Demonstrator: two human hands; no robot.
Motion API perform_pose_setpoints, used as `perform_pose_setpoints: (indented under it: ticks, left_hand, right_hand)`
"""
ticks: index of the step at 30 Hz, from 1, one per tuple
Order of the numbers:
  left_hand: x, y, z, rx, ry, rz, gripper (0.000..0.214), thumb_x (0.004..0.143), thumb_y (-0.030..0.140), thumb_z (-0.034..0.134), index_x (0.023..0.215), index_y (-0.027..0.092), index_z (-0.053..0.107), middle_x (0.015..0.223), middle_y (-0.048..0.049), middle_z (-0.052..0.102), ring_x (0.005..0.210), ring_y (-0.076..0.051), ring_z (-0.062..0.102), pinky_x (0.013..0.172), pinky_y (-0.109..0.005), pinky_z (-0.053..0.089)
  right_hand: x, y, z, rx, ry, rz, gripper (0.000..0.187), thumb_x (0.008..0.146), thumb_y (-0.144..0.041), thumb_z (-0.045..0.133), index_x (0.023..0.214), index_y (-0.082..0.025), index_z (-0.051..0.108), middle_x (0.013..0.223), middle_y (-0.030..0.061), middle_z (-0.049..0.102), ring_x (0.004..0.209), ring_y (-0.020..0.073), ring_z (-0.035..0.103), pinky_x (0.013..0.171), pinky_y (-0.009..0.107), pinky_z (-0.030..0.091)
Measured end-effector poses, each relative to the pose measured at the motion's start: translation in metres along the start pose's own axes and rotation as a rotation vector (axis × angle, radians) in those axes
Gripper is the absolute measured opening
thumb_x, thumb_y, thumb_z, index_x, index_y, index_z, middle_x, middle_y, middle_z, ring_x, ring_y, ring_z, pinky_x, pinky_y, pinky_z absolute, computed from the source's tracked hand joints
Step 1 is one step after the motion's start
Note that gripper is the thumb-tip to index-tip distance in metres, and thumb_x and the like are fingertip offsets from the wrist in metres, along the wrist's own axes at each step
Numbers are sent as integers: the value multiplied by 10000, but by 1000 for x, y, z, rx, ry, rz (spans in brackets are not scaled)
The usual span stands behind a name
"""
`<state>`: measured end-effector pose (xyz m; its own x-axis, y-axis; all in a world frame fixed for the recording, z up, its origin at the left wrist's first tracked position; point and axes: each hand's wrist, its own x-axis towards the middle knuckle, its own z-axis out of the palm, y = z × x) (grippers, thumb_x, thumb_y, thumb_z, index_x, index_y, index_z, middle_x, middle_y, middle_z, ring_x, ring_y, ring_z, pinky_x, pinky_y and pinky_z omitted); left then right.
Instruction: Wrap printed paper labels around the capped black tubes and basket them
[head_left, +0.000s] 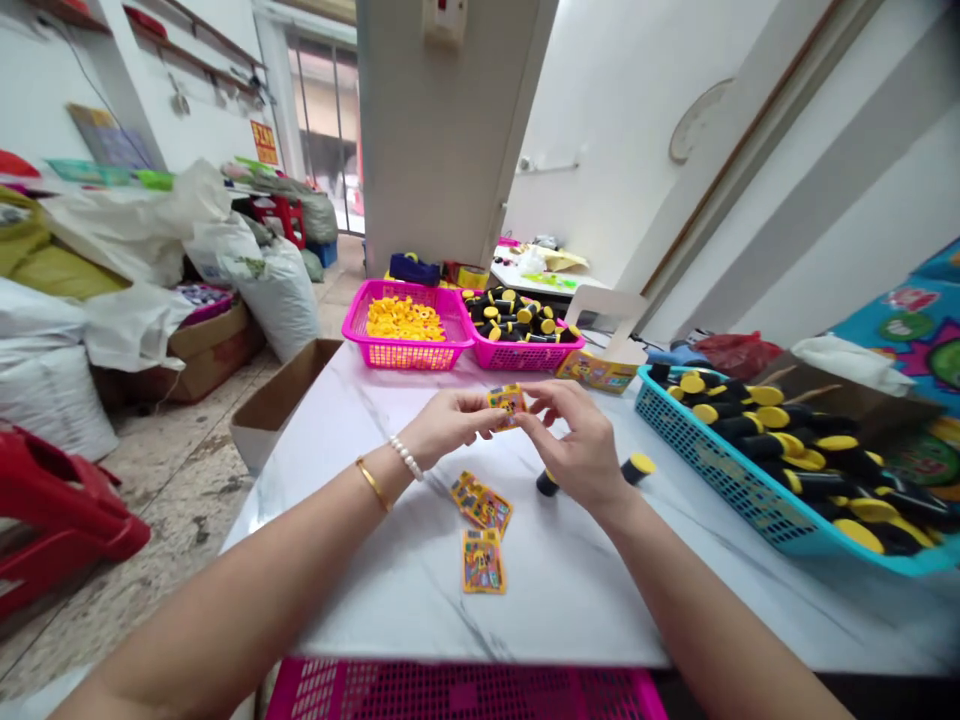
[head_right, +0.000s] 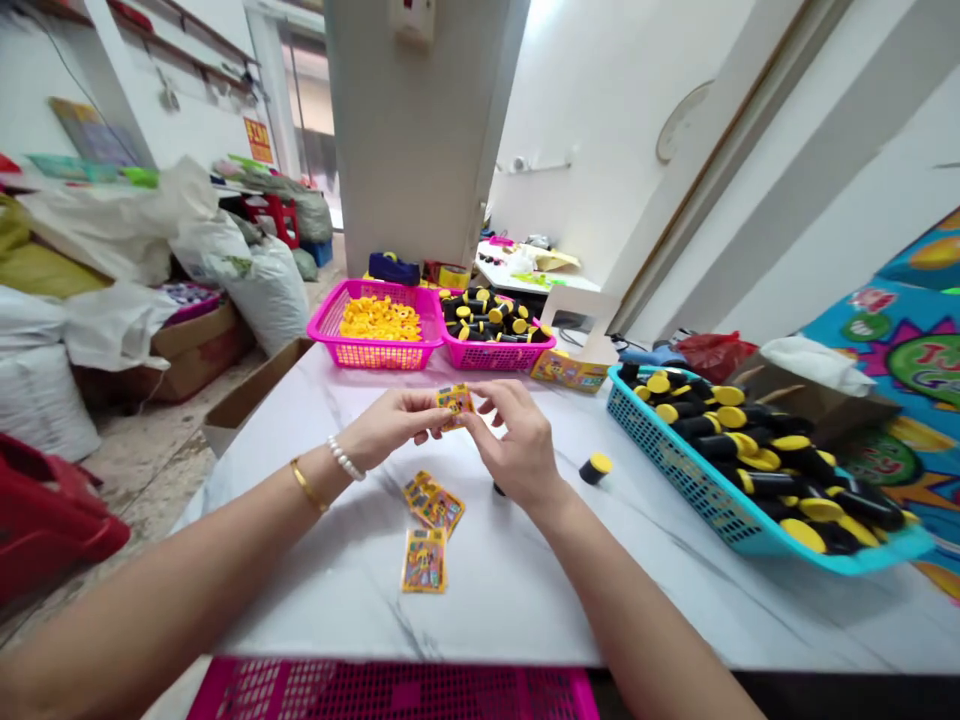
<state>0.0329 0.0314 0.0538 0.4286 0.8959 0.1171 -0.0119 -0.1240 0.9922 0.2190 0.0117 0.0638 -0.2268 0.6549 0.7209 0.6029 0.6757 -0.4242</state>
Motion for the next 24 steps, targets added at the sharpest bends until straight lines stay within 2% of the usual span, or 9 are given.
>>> perform_pose_setpoints:
  ticks: [2, 4, 6, 8, 10, 12, 17, 19, 24]
  left_hand:
    - [2, -2, -4, -12, 41, 5, 291, 756, 404, 661, 840, 129, 703, 696, -13, 613, 604, -92, 511, 519, -201, 341]
    - [2, -2, -5, 34, 16, 0, 245, 768, 362, 635, 803, 129, 701, 654, -6, 599, 577, -91, 498, 517, -204, 342]
    - [-1, -2, -4, 144, -103, -46, 207, 764, 315, 615, 696, 131, 680, 583, 4, 574, 530, -88, 471, 504, -209, 338]
    - [-5, 0, -2, 271, -299, -139, 242, 760, 309, 604, 592, 139, 642, 523, 12, 546, 479, -83, 434, 477, -213, 319]
    - [-9, 2, -1, 373, -487, -230, 288, 770, 338, 598, 559, 145, 625, 491, 19, 520, 450, -80, 408, 453, -214, 301]
    - [-10, 3, -4, 433, -552, -258, 297, 772, 359, 604, 566, 147, 630, 471, 32, 485, 434, -76, 384, 437, -213, 284]
    - [-2, 3, -22, 377, -314, -244, 199, 721, 344, 668, 694, 156, 724, 492, 31, 511, 465, -79, 397, 441, -197, 292]
    - [2, 3, -30, 319, -271, -256, 191, 702, 339, 695, 742, 159, 743, 530, 19, 550, 486, -79, 423, 450, -189, 306]
    - [7, -2, -43, 140, -110, -268, 214, 666, 329, 765, 731, 144, 679, 507, 35, 524, 419, -48, 376, 401, -182, 214]
  right_hand:
    - [2, 2, 6, 124, 3, 151, 381, 851, -346, 629, 1196, -189, 591, 1021, 80, 642, 770, 163, 628, 645, 295, 526]
    - [-1, 3, 10, 254, -39, 303, 373, 857, -400, 605, 1145, -162, 611, 943, 72, 669, 725, 156, 622, 603, 276, 512]
    - [-8, 2, 11, 341, -116, 411, 307, 864, -425, 577, 954, -144, 662, 781, 48, 669, 632, 142, 595, 547, 256, 485]
    - [-15, -2, 9, 349, -190, 441, 287, 854, -411, 583, 780, -146, 662, 663, 24, 636, 570, 127, 557, 517, 241, 456]
    - [-21, -7, 5, 329, -256, 427, 270, 839, -381, 601, 711, -150, 660, 631, 14, 619, 555, 115, 532, 508, 228, 435]
    - [-25, -10, 0, 345, -320, 443, 247, 829, -367, 607, 727, -153, 676, 614, 4, 607, 524, 102, 511, 480, 215, 413]
    - [-28, -9, -1, 348, -377, 564, 219, 804, -361, 625, 749, -158, 683, 514, -26, 563, 409, 83, 479, 406, 200, 367]
    - [-30, -7, 1, 322, -408, 587, 216, 801, -360, 627, 727, -164, 681, 492, -31, 558, 391, 83, 479, 395, 198, 356]
    - [-33, -8, 4, 251, -573, 530, 184, 811, -311, 607, 723, -190, 714, 515, -22, 602, 398, 89, 477, 404, 213, 353]
